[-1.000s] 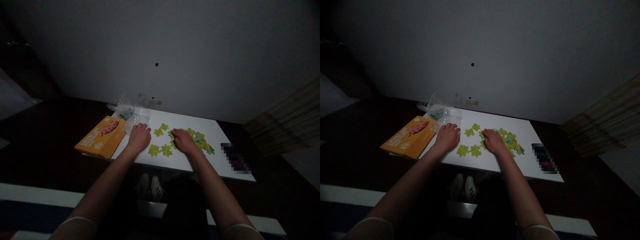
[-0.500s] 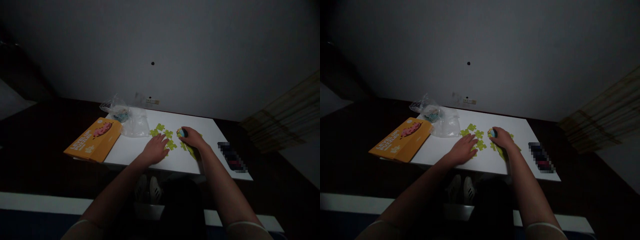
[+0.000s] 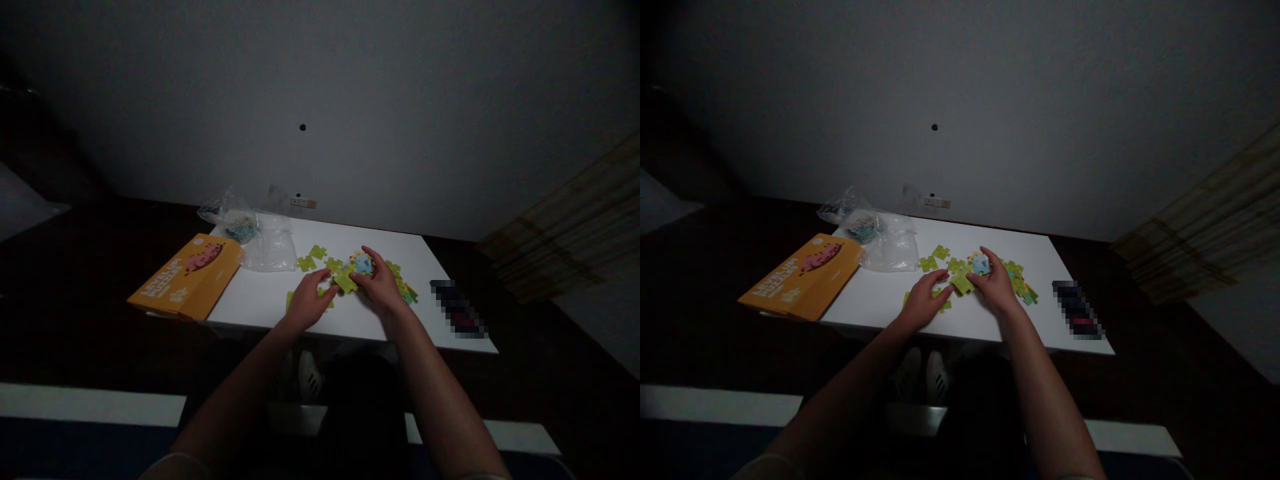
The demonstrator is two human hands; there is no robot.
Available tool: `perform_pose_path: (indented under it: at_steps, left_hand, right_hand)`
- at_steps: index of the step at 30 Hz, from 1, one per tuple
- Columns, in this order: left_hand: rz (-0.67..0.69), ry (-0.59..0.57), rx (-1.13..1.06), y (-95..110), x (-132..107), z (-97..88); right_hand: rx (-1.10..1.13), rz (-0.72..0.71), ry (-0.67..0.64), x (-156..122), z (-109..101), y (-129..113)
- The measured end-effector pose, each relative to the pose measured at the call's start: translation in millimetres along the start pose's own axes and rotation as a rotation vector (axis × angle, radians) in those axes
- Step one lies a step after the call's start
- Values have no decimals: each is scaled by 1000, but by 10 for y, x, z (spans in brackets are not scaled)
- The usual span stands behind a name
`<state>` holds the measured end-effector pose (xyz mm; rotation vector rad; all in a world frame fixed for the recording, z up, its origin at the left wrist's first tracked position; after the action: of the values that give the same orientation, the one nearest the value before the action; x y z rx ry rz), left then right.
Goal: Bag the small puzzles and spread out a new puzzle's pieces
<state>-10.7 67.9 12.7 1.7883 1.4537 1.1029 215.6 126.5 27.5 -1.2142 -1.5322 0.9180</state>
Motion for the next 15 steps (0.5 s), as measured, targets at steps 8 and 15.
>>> perform_pose_path:
  at_steps: [8,15]
  left_hand:
    - [-294,85,-470,-307,-44,-294]
    - [-308,224,2,-506,-263,-1083]
  right_hand:
    - [12,-61,10,280,202,121]
    - [-444,-130,-53,940,68,195]
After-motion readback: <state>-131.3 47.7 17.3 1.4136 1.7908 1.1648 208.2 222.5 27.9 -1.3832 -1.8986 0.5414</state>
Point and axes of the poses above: each hand's wrist, its own x-axis towards the middle knuckle, its own z-axis out of the palm, y = z × x, the point moved 2 cm from there along x, towards the middle knuckle, and after that the axes turned 2 degrees about -z, right-handed, at the moved point
